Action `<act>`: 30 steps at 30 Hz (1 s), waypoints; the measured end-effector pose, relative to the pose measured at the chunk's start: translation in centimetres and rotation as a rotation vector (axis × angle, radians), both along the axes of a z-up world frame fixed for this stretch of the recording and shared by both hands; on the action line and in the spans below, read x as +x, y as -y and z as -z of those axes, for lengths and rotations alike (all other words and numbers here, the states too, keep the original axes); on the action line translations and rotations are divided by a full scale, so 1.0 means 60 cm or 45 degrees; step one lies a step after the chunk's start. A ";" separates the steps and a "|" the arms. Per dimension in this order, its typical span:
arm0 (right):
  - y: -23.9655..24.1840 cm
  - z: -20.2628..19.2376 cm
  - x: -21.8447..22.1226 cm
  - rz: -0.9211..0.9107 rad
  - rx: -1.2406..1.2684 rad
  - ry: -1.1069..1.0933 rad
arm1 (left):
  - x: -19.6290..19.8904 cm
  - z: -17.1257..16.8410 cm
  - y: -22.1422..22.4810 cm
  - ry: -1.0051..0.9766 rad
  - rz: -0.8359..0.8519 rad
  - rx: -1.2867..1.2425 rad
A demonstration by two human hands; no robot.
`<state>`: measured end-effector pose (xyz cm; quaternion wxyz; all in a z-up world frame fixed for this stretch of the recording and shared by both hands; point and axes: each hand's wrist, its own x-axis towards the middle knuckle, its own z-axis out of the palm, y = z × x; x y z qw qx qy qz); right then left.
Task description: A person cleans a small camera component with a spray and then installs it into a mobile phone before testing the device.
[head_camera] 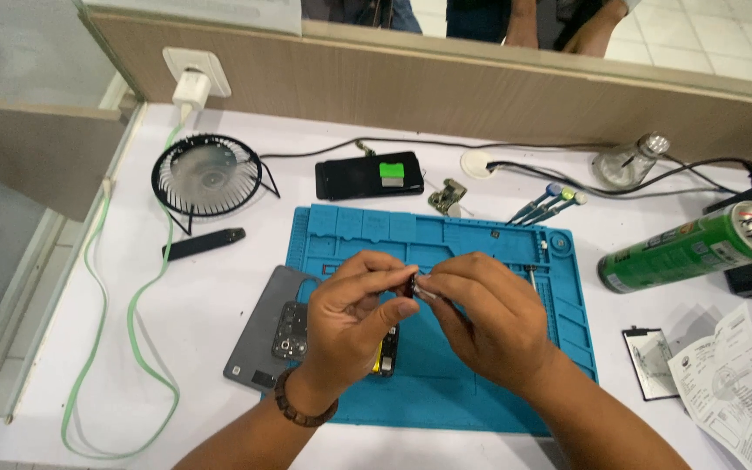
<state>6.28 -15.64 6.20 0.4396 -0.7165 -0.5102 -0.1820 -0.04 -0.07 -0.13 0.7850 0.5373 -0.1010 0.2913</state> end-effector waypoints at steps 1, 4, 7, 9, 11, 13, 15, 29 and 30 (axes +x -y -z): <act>0.001 0.002 0.001 0.023 -0.009 0.085 | -0.001 0.001 0.002 -0.007 0.015 -0.019; -0.001 0.004 -0.003 0.059 0.000 0.146 | -0.004 0.006 0.003 -0.037 0.054 -0.070; -0.004 -0.002 -0.005 0.068 0.026 0.067 | -0.002 0.007 0.004 -0.036 0.085 -0.081; -0.004 -0.003 -0.005 0.062 0.025 -0.028 | -0.002 0.011 0.004 -0.056 0.088 -0.069; -0.002 -0.005 -0.004 -0.013 0.023 -0.037 | -0.003 0.013 0.003 -0.040 0.112 -0.082; -0.001 -0.001 -0.005 0.013 0.011 -0.008 | -0.002 0.014 0.004 -0.030 0.105 -0.082; -0.001 -0.001 -0.001 0.026 -0.007 0.008 | 0.001 0.009 0.002 -0.032 0.085 -0.090; 0.005 -0.006 -0.005 -0.115 -0.036 -0.603 | -0.008 0.002 -0.014 0.053 -0.044 0.452; 0.005 -0.002 -0.003 -0.114 -0.039 -0.601 | -0.007 0.001 -0.013 0.055 -0.044 0.450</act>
